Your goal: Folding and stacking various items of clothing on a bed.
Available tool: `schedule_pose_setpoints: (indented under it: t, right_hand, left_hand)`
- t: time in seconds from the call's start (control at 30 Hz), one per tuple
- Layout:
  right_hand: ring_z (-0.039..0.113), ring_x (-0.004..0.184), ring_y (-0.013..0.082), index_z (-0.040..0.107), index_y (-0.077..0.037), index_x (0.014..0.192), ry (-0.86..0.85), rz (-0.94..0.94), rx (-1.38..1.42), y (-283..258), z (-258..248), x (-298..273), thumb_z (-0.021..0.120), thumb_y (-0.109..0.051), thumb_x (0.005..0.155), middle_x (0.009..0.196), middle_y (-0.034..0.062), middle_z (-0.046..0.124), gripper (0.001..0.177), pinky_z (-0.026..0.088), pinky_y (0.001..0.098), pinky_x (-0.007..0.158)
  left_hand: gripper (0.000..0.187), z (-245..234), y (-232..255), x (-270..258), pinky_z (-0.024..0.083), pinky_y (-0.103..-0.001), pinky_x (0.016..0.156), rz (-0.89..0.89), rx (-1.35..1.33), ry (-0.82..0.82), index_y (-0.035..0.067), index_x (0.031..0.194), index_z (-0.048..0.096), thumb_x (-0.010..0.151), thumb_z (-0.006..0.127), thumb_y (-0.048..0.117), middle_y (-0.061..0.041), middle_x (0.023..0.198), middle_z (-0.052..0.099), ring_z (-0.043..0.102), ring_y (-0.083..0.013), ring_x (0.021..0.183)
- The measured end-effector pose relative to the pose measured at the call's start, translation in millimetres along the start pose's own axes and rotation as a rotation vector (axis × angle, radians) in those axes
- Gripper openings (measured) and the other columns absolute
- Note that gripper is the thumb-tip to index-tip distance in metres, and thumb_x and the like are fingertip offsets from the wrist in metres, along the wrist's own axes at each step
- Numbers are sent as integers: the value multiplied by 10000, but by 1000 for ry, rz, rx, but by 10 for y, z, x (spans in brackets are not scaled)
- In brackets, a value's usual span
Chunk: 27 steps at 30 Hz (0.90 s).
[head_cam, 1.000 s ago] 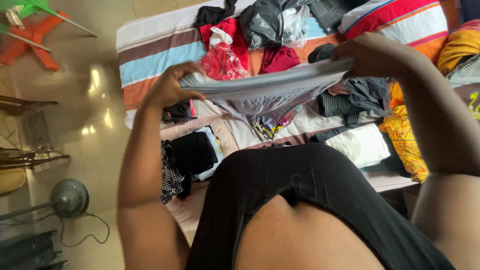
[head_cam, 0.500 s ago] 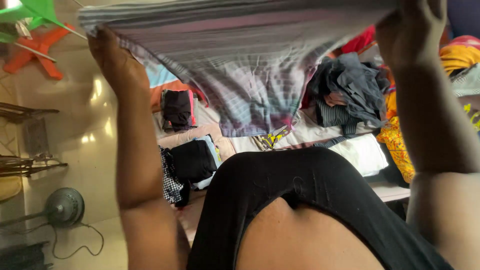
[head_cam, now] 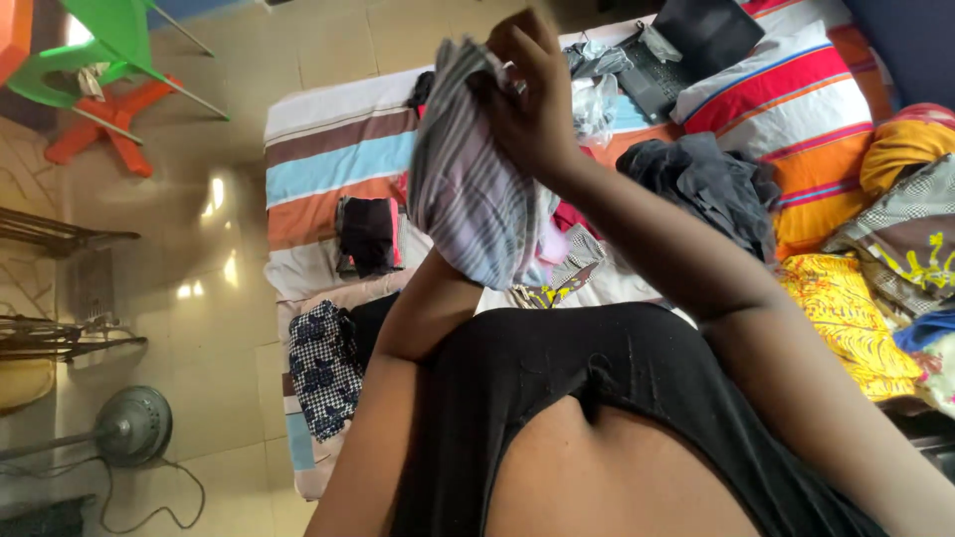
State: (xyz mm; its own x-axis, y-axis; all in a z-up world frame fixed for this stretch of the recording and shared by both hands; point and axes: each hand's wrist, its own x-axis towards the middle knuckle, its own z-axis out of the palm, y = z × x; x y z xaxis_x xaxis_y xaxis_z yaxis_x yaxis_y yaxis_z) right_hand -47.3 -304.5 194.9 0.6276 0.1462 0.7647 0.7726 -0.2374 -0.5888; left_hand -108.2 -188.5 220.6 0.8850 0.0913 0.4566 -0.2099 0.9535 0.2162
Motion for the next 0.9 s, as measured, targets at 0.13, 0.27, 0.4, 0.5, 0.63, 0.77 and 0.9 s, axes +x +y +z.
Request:
schedule_pose_setpoints:
  t: [0.13, 0.27, 0.4, 0.5, 0.63, 0.77, 0.9]
  right_hand:
    - [555, 1362, 202, 324, 99, 1529, 142, 143, 305, 1010, 357, -526, 580, 85, 1052, 1490, 188, 555, 542, 452, 281, 1142]
    - [564, 1371, 212, 337, 122, 1528, 214, 173, 247, 1183, 271, -626, 517, 106, 1042, 1468, 199, 590, 518, 420, 286, 1174]
    - [613, 1145, 135, 439, 98, 1463, 245, 241, 335, 1226, -47, -485, 535, 66, 1072, 1261, 119, 659, 404, 489, 254, 1030]
    - [470, 884, 121, 500, 141, 1185, 25, 430, 352, 1157, -264, -473, 607, 23, 1172, 957, 85, 508, 160, 414, 267, 788]
    - [576, 1019, 64, 557, 63, 1317, -14, 357, 265, 932, -380, -373, 619, -5, 1043, 1098, 4, 639, 290, 486, 219, 895]
    - [587, 1095, 55, 578, 44, 1307, -143, 388, 580, 732, -562, -295, 608, -66, 1105, 1159, -19, 657, 232, 483, 225, 998]
    - [557, 1070, 43, 600, 50, 1346, -236, 356, 523, 838, -683, -324, 625, -85, 1179, 1124, -14, 640, 216, 465, 219, 997]
  left_hand:
    - [434, -214, -75, -139, 374, -325, 875, -63, -5, -70, 92, 1195, 426, 992, 618, 424, -37, 1109, 460, 452, -171, 991]
    - [576, -530, -160, -353, 377, -346, 995, -133, -14, -125, 74, 1309, 414, 964, 628, 483, -61, 1260, 481, 478, -194, 1143]
    - [727, -885, -240, -468, 379, -368, 1116, -214, -20, -190, 57, 1423, 402, 937, 639, 541, -85, 1411, 502, 503, -217, 1296]
    - [843, -1217, -300, -561, 381, -384, 1206, -281, -31, -230, 44, 1509, 392, 916, 649, 585, -103, 1524, 517, 521, -235, 1410]
    - [664, -1932, -101, -420, 465, -330, 1088, -112, 619, -125, 51, 1444, 482, 855, 737, 220, -75, 1371, 601, 598, -180, 1259]
    - [445, -1666, 404, -263, 495, -296, 919, -17, 1178, -216, 36, 1198, 588, 824, 827, 57, -47, 1135, 625, 613, -146, 1037]
    - [431, -1140, 719, -139, 402, -279, 820, -138, 1081, -599, 33, 812, 458, 943, 752, 320, -37, 1008, 520, 498, -173, 959]
